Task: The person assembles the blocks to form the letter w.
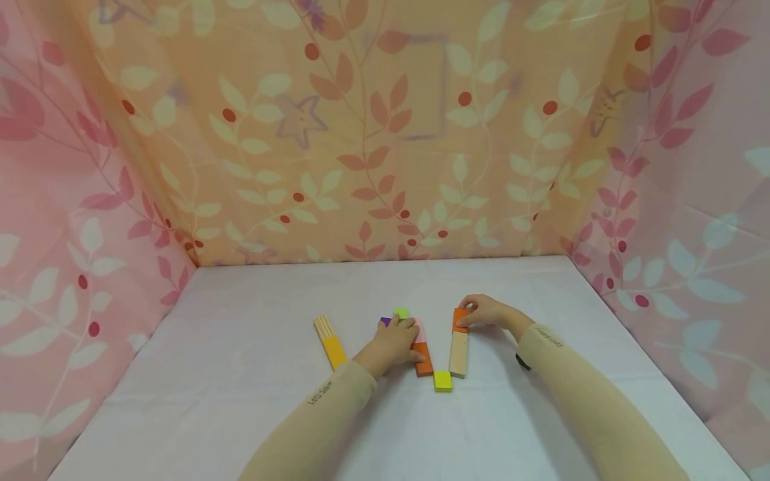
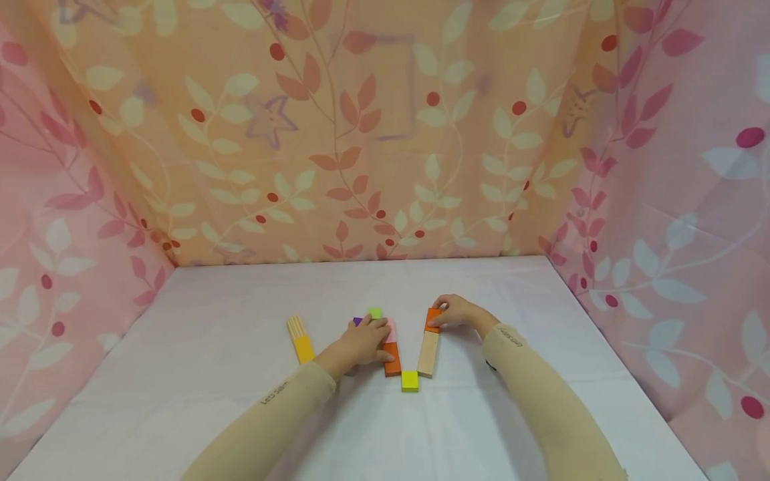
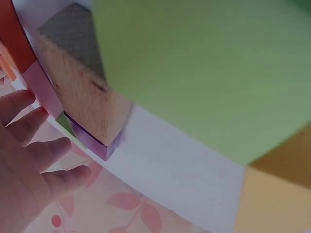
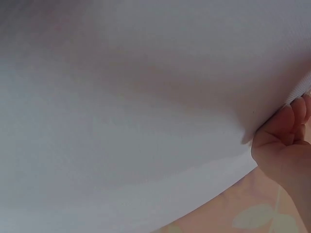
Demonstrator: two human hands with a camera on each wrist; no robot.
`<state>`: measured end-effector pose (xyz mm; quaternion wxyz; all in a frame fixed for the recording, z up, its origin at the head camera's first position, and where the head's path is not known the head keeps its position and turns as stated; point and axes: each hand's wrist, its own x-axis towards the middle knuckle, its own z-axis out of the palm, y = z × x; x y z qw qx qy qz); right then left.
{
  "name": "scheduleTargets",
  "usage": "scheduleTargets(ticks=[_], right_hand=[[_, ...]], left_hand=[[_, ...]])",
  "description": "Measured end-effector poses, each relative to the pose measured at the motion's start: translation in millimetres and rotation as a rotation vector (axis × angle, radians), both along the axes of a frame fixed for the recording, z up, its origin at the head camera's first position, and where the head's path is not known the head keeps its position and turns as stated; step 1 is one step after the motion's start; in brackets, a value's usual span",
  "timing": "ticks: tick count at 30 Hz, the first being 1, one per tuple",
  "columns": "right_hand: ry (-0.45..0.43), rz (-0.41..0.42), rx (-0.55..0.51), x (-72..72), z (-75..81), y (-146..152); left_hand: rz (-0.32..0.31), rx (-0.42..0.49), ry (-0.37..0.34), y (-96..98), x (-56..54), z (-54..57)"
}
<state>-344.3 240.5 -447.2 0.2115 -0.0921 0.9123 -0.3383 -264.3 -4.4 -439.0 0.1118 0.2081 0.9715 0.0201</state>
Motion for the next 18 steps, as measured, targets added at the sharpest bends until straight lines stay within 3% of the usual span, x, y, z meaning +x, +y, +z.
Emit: scheduleTargets(ticks=[10, 18], right_hand=[[-0.008, 0.014, 0.016, -1.3, 1.1, 2.5], [0.013, -0.011, 0.004, 3.8, 6.0, 4.2]], left_hand=[[-0.017, 0.019, 0.007, -0.4, -1.7, 1.6], [-0.087, 0.003, 0.111, -7.4, 1.0, 2.0]])
